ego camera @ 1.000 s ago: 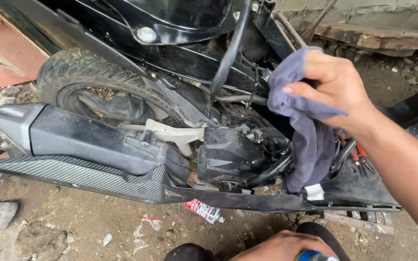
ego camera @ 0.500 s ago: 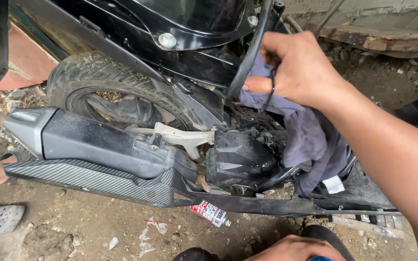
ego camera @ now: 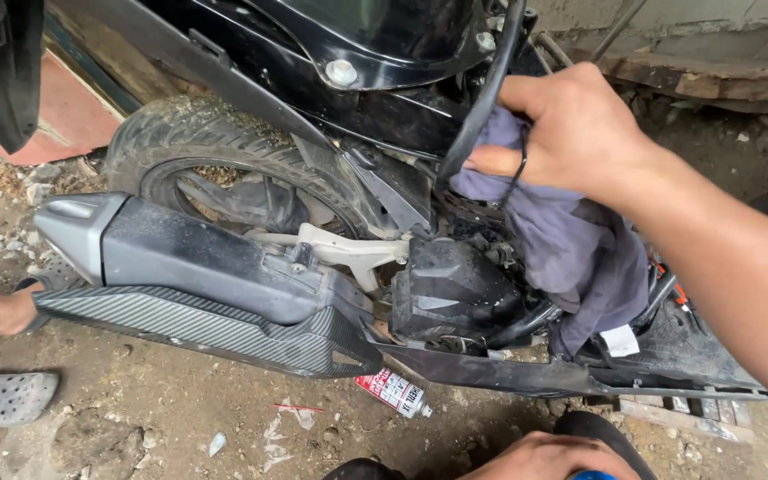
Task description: Cleaning and maintaining motorcycle engine components using a cloth and spray cleaner.
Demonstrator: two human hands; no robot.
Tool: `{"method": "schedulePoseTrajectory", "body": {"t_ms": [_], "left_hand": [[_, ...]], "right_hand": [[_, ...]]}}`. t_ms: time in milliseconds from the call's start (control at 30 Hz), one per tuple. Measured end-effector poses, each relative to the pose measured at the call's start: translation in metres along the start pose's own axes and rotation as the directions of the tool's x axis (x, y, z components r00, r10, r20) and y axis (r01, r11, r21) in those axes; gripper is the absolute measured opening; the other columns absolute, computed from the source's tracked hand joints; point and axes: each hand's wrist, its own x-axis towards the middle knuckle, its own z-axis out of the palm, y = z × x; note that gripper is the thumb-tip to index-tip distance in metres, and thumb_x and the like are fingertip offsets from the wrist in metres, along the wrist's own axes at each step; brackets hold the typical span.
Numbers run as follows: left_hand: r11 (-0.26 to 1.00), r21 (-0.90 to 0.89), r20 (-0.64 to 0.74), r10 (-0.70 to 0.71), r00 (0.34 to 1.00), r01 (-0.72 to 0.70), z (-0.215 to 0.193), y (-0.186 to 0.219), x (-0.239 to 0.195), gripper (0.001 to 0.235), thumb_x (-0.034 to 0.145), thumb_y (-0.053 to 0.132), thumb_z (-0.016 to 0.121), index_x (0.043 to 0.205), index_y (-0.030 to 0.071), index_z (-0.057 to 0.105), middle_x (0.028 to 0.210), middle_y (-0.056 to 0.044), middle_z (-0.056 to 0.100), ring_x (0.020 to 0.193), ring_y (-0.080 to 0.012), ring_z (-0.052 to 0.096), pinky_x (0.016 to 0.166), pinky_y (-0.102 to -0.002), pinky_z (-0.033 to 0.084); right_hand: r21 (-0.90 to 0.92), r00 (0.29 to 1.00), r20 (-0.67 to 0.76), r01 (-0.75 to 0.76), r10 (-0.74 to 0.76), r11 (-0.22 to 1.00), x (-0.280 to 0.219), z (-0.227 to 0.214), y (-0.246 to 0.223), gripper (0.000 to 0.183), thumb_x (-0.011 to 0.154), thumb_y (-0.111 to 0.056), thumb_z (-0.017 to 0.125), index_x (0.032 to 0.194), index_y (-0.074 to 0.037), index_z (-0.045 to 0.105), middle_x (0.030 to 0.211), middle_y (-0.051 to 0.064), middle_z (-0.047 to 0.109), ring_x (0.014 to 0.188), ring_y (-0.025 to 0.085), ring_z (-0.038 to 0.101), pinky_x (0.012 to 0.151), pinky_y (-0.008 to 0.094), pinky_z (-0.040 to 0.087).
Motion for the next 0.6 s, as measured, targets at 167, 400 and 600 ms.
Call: {"method": "schedulePoseTrajectory", "body": {"t_ms": [167, 400, 600], "left_hand": [[0.998, -0.039, -0.01, 0.052, 0.999, -0.052, 0.0, -0.006, 0.004, 0.039, 0.118, 0.033, 0.054, 0.154, 0.019, 0.059, 0.158, -0.006, 0.066, 0.153, -0.0215, 0.065, 0.141, -0.037, 0.049], [0.988, 0.134, 0.009, -0.083, 0.996, 0.081, -0.001, -0.028, 0.016, 0.04, 0.112, 0.03, 0.054, 0.149, 0.019, 0.063, 0.151, -0.007, 0.072, 0.148, -0.0266, 0.069, 0.129, -0.039, 0.05], [0.982, 0.15, -0.03, -0.113, 0.993, 0.117, -0.015, -0.05, 0.017, 0.047, 0.102, 0.028, 0.061, 0.149, 0.02, 0.063, 0.154, -0.004, 0.07, 0.148, -0.0241, 0.068, 0.131, -0.038, 0.048]], "right_hand": [[-0.03, 0.998, 0.027, 0.054, -0.054, 0.998, -0.008, -0.011, -0.001, 0.039, 0.1, -0.055, 0.083, 0.1, -0.019, 0.07, 0.069, 0.004, 0.065, 0.058, 0.024, 0.06, 0.065, 0.042, 0.048], [0.625, 0.903, -0.274, -0.093, 0.33, 0.775, -0.07, -0.03, 0.047, 0.026, 0.124, 0.001, 0.085, 0.142, 0.0, 0.066, 0.132, 0.009, 0.074, 0.117, 0.012, 0.072, 0.108, 0.024, 0.062], [0.119, 0.994, -0.107, 0.043, -0.03, 0.992, -0.011, -0.051, -0.04, 0.051, 0.092, -0.033, 0.104, 0.116, -0.001, 0.072, 0.108, 0.009, 0.072, 0.096, 0.023, 0.066, 0.084, 0.038, 0.051]]}}
